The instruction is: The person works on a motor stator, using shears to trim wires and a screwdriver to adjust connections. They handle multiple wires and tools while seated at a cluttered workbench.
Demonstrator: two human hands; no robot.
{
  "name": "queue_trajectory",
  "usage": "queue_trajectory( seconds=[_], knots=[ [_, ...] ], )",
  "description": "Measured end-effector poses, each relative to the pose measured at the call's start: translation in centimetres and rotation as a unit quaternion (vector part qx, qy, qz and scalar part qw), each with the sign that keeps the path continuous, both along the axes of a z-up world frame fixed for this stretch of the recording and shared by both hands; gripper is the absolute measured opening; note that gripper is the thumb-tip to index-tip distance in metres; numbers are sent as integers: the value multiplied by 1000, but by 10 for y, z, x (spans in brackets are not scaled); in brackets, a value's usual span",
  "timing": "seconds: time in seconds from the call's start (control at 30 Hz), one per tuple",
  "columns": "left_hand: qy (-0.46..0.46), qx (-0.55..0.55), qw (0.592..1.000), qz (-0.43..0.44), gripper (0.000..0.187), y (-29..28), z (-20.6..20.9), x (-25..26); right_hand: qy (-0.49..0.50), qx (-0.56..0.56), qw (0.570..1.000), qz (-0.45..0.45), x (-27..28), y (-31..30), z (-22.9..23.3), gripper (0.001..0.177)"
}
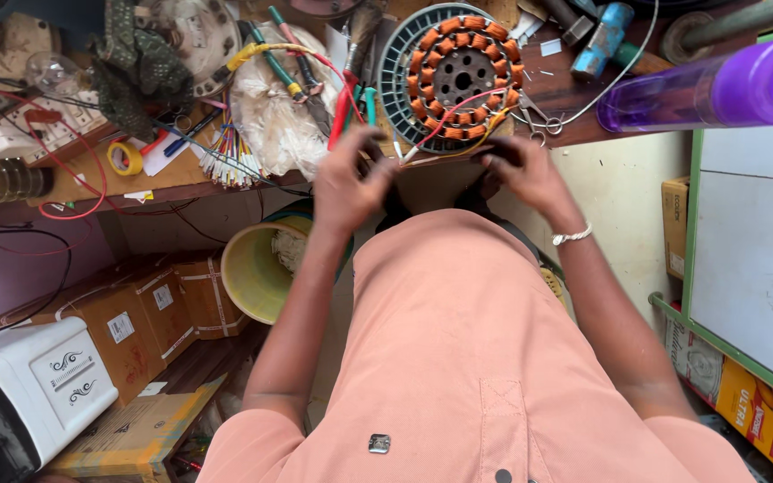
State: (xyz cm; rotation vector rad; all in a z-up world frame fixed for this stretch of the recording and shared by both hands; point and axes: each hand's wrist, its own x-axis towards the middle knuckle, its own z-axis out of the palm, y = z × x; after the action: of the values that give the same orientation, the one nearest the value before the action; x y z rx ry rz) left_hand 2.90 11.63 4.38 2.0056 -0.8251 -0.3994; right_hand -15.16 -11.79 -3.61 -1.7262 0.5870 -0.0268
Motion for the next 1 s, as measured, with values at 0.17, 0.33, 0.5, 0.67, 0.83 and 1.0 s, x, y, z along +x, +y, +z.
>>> queue_trajectory(
  seconds=[0.17, 0.33, 0.5, 0.67, 0.83, 1.0],
  knots=[
    [-177, 2, 983, -46, 40, 1, -12, -28, 7, 22, 1000, 10, 13, 41, 5, 23],
    [3, -113, 993, -38, 16, -2, -43, -37, -87, -200, 975, 44, 19, 59, 13, 19],
    [389, -223, 893, 30, 23, -7, -63, -37, -191, -343, 918, 62, 7, 73, 61, 20],
    [378, -248, 891, 38, 26, -12, -59, -30, -69, 28, 995, -62, -25, 94, 92, 25],
    [379, -242, 893, 0, 26, -22, -53, -15, -18, -15, 982, -190, -38, 103, 96, 26],
    [381, -262, 886, -38, 30, -21, -49, 4, 30, -131, 965, -223, -40, 116, 92, 22]
  ],
)
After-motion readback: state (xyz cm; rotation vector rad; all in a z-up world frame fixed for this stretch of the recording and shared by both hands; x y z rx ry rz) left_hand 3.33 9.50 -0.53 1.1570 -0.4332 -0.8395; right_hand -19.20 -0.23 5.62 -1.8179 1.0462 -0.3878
